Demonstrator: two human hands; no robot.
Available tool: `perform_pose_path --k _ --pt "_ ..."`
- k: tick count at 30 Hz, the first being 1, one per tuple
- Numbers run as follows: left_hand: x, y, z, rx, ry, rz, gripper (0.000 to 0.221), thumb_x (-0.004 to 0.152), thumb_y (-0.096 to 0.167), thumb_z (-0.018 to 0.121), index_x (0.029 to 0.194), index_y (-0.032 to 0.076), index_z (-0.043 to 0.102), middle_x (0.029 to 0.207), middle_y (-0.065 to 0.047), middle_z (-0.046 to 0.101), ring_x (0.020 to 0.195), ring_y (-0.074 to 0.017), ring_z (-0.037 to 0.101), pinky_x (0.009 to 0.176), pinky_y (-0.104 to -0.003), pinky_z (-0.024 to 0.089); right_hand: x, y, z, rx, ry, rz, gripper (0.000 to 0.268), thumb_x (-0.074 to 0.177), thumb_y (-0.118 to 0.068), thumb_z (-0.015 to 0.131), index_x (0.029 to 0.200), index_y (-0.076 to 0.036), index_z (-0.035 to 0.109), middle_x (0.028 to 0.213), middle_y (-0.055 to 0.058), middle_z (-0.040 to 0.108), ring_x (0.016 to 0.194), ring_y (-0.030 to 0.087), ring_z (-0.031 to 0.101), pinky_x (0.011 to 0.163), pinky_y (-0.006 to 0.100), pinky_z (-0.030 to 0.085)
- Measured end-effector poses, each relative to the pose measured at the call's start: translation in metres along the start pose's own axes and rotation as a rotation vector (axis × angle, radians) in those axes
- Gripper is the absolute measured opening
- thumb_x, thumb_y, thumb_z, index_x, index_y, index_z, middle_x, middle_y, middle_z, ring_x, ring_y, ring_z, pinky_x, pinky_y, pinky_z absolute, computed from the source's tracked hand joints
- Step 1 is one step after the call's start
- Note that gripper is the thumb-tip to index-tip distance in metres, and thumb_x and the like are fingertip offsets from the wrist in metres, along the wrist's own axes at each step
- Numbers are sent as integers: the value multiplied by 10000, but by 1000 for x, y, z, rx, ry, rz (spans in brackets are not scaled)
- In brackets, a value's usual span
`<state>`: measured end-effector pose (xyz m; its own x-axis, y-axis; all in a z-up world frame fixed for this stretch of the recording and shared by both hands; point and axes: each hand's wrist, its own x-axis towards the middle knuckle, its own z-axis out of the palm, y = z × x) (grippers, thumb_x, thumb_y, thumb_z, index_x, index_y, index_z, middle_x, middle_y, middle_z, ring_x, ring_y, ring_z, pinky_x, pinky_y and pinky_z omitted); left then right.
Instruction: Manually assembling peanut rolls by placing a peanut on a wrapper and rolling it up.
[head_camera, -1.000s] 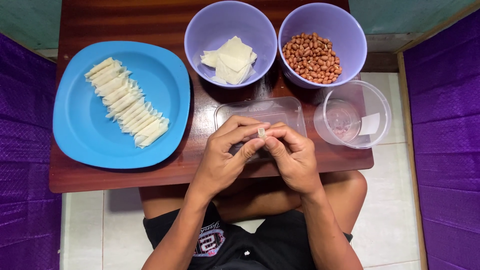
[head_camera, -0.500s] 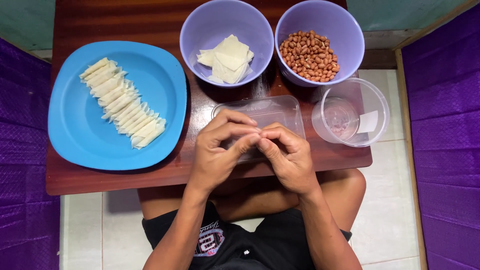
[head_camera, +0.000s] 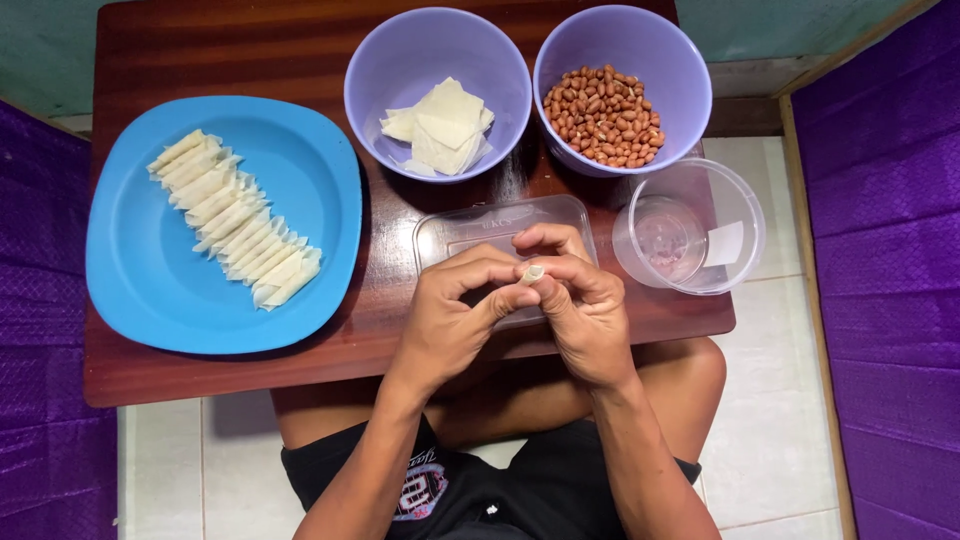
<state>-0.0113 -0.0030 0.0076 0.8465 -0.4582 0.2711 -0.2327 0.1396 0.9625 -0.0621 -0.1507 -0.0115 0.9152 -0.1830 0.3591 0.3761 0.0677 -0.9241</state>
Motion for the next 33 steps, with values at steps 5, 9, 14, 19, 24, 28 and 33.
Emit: perform_pose_path --k 5,9,14,19,24,28,33 --pt "-5 4 -5 5 9 -17 80 912 167 775 912 93 804 824 -57 757 780 -125 678 780 -304 544 -2 8 0 143 54 11 230 1036 -227 638 1032 -16 729 1217 214 595 1153 264 594 1007 372 474" --pt "-3 10 -5 16 14 10 143 893 185 791 1000 91 802 887 -66 767 828 -149 703 801 -322 554 -2 4 2 165 61 10 230 1023 -202 650 1010 18 712 1199 234 581 1090 270 611 942 364 514" --pt "-3 7 2 20 16 18 75 908 145 778 942 85 808 830 -71 762 778 -141 695 763 -315 558 -1 5 2 239 80 13 214 1031 -192 636 1020 10 707 1191 232 581 1078 255 600 933 335 496" --pt "-3 10 -3 48 138 -34 125 974 146 702 1013 74 796 825 -100 759 781 -172 704 757 -325 571 -6 12 1 297 141 26 212 1053 -159 601 1037 35 685 1128 222 589 1039 246 603 869 298 522" --pt "4 16 -4 98 23 77 302 894 215 792 1169 97 754 1077 -115 721 991 -250 718 820 -404 592 -10 2 4 28 68 112 150 1026 -70 611 1024 72 658 974 167 651 902 173 610 777 317 552" --pt "4 14 -2 64 48 80 167 932 171 755 1076 92 787 1028 -129 727 954 -230 719 828 -372 586 -15 6 0 -22 68 150 144 1011 -59 638 1021 77 687 907 136 693 834 131 622 771 298 577" --pt "3 7 -12 32 123 123 151 923 184 762 1025 75 790 973 -117 718 926 -197 691 817 -322 553 -16 6 1 -45 95 194 136 1004 -86 658 1027 30 724 621 97 633 554 83 549 530 235 526"
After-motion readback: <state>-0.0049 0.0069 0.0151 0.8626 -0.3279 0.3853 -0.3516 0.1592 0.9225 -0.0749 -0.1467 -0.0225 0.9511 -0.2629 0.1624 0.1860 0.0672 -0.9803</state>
